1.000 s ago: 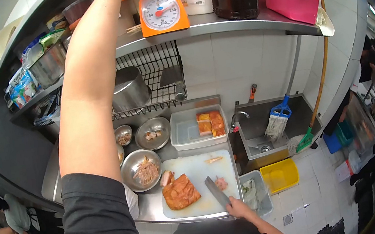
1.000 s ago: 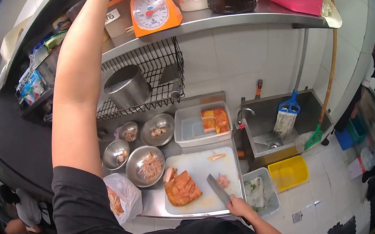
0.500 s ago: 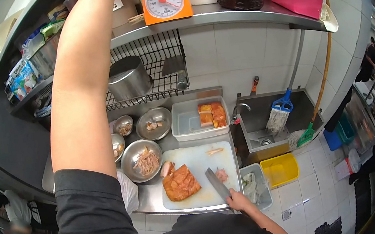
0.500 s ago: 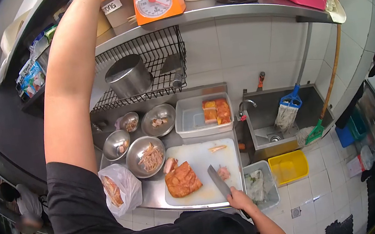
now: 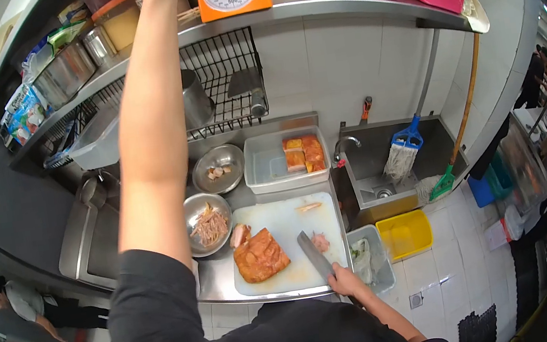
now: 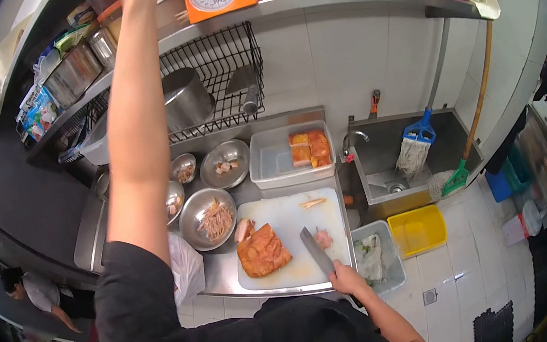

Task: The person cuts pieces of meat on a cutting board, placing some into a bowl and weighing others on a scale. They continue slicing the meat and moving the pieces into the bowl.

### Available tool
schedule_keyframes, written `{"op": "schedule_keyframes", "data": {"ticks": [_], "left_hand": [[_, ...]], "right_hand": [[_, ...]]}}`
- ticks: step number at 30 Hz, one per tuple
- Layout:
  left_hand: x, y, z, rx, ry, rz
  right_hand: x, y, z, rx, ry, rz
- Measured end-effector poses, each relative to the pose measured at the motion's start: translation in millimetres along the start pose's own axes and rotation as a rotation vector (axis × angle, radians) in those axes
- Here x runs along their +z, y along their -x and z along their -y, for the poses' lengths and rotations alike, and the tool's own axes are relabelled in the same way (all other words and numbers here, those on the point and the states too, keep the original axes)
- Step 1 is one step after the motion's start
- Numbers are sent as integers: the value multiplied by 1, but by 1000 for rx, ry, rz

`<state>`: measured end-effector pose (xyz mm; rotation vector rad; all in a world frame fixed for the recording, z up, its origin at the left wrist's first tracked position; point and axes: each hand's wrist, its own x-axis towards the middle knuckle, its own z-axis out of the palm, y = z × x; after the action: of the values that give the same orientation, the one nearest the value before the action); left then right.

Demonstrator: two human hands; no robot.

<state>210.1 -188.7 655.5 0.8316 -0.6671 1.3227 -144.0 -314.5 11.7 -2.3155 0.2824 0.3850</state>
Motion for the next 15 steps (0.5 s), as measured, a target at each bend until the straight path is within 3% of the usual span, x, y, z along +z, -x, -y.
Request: {"op": "schedule_keyframes", "data": {"ticks": [1,2,3,4,6,8,9,10,12,14,15], "left_hand": [[-29,1,20,-30,146,42],[-70,26,-4,-130,252,232],[-78,84,-60,-138,238,150],[-138,84,-7,-249,270,473],[-206,156,-25,-738,453,790],[-259,248,-69,-889,111,993],[-282,292,-97,-1201,69,985],[-316,340,-104,-1236,18,1121],[-386,448,-134,-1264,-118,1141],[-417,500,-165,-910,-324,1431],[-417,504,-169,-928,-318,1435]], "right_hand": [[0,0,1,4,6,-8],[0,-1,2,20,-6,3],[0,0,4,8,0,-6],[0,5,5,8,3,-11],[-5,17,13,27,-10,-31],[-7,26,17,36,-27,-10],[-8,29,19,32,-32,-15],[-9,32,23,19,-37,-27],[-7,35,22,16,-50,-41],[-14,40,26,33,-18,-45],[-18,43,29,27,17,-60]]}}
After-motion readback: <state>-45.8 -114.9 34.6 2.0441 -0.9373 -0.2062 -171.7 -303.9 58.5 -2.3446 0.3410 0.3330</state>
